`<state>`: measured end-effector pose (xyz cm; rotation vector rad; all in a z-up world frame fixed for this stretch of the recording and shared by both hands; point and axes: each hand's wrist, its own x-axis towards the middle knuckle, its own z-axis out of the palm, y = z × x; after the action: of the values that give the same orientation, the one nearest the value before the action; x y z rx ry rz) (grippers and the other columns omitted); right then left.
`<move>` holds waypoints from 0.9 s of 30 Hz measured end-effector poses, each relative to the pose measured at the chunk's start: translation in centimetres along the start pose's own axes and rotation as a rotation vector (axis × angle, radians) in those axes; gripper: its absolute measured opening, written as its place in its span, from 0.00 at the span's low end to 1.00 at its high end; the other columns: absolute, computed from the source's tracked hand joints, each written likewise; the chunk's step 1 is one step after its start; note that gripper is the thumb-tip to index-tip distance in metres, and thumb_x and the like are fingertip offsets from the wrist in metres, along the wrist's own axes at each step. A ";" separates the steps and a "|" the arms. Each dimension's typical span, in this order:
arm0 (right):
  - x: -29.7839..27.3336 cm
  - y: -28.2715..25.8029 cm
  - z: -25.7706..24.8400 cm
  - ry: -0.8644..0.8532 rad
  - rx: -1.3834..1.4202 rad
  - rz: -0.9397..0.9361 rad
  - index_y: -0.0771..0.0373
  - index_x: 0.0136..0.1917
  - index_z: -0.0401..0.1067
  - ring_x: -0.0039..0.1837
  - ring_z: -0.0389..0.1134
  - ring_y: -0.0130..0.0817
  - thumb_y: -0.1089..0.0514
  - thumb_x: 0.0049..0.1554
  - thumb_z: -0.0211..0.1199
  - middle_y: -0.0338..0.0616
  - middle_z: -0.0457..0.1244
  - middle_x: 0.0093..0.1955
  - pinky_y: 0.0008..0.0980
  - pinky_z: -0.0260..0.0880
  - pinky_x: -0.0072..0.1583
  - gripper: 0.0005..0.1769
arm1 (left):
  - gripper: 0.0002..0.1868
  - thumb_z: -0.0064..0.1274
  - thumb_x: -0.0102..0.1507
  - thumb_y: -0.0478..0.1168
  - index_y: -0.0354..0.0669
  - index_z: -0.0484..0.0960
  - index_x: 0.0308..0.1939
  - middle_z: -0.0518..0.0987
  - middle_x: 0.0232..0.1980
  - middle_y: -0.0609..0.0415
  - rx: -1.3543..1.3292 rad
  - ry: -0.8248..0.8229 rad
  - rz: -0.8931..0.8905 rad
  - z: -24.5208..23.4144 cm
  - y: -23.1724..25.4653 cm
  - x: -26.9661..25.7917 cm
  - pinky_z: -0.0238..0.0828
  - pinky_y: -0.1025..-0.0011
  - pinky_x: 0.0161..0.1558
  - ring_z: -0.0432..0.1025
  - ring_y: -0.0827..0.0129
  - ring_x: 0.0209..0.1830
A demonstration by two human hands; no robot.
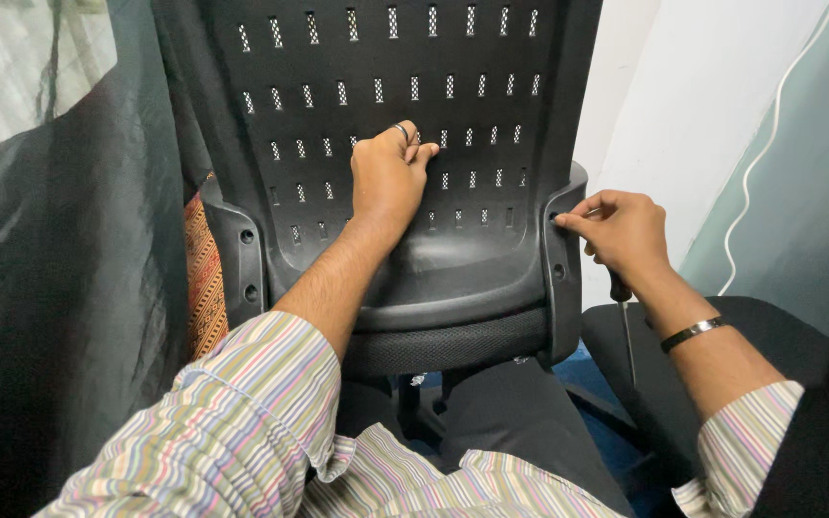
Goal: The person attaches the chair base to the seat using a screwdriver, then flips the chair upright and secures the backrest to the seat with multiple screws.
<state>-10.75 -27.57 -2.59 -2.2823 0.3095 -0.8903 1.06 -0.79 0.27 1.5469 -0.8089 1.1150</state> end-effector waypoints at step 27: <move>2.3 1.3 0.5 -0.160 0.253 -0.015 0.62 0.45 0.83 0.26 0.60 0.24 0.58 0.52 0.74 0.38 0.68 0.31 0.27 0.60 0.30 0.08 | 0.17 0.60 0.61 0.31 0.35 0.67 0.23 0.74 0.21 0.49 -0.041 -0.005 -0.041 -0.2 0.0 0.0 0.73 0.64 0.31 0.83 0.62 0.32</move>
<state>-8.72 -29.27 -2.52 -2.1062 0.1023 -0.7055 0.98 -0.65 0.25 1.5263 -0.7948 1.0592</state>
